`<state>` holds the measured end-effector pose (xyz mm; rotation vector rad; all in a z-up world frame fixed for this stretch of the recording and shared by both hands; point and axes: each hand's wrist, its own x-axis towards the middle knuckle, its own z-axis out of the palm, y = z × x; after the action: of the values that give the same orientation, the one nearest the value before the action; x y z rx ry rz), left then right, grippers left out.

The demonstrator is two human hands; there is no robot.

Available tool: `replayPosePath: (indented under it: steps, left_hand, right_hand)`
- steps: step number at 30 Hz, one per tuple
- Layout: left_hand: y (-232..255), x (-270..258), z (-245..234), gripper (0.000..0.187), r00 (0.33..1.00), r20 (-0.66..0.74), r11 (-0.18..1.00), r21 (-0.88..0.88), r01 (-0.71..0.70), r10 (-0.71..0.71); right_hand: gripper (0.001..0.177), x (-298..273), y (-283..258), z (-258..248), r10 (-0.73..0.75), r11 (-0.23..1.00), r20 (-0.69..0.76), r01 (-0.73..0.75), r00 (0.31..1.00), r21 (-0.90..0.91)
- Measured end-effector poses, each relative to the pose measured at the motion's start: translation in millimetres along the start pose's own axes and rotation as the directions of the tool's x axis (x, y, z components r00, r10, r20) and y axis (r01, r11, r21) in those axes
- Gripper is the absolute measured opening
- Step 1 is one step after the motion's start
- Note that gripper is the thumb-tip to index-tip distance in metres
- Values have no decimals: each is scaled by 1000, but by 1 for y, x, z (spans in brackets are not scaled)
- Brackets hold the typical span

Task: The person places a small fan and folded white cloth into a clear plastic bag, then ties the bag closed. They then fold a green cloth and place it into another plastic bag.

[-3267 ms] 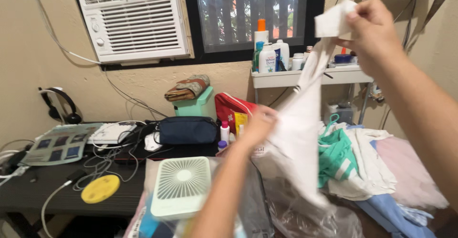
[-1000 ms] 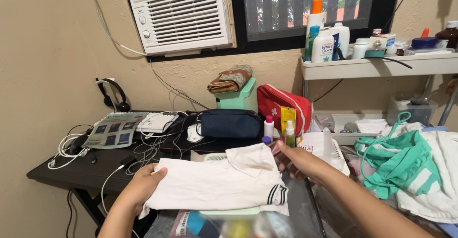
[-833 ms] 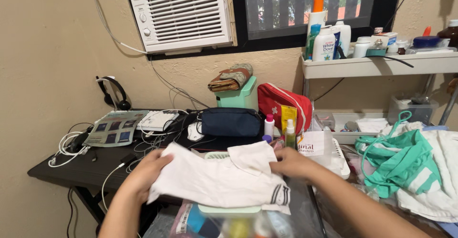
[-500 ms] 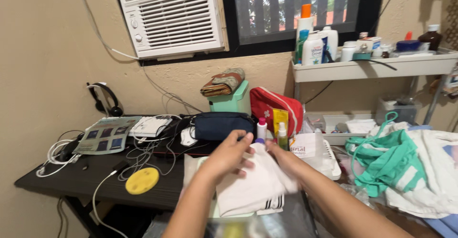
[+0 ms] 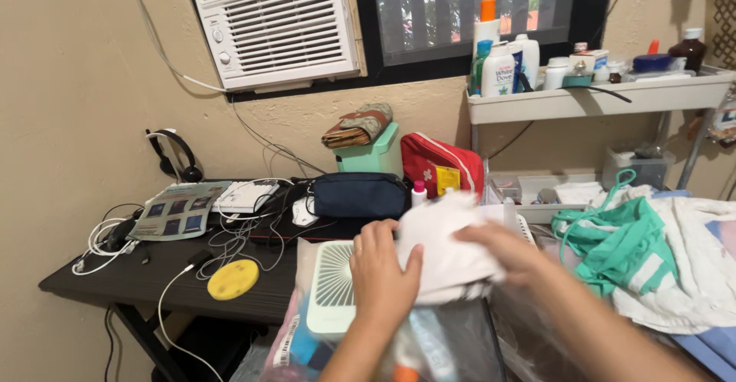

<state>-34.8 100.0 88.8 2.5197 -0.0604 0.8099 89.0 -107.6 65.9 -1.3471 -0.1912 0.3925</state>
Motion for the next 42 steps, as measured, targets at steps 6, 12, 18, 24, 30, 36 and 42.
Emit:
replayPosePath:
  steps: [6,12,18,24,30,36,42]
  left_hand:
    - [62,-27,48,68,972,219,965,221,-139,90]
    - [68,-38,143,36,969,235,907,386,-168,79]
    - [40,-31,131,25,956,281,975,171,-139,87]
    - [30,-19,74,55,944,306,988,-121,-92,125]
    - [29,-16,49,57,940,299,956,-282,-77,164]
    - [38,-22,16,63,950,312,878,-454,155,-6]
    - [61,-33,7,58,949,220,937,-316,-148,224]
  right_hand:
    - [44,-52,-22,-109,-1,996,-128,12,992,85]
    - [52,-97,5,-134,38,987,-169,-11,985,161]
    - [65,-102,34,-104,-206,971,-234,170,950,-168]
    - [57,-98,49,-67,-853,503,-197,661,483,-556]
    - [71,-75,89,-27,-893,262,146,757,425,-598]
    - [73,-46,129,-26,-709,-164,639,812,298,-560]
    - [57,-27,119,-34,-374,-375,916,880,142,-290]
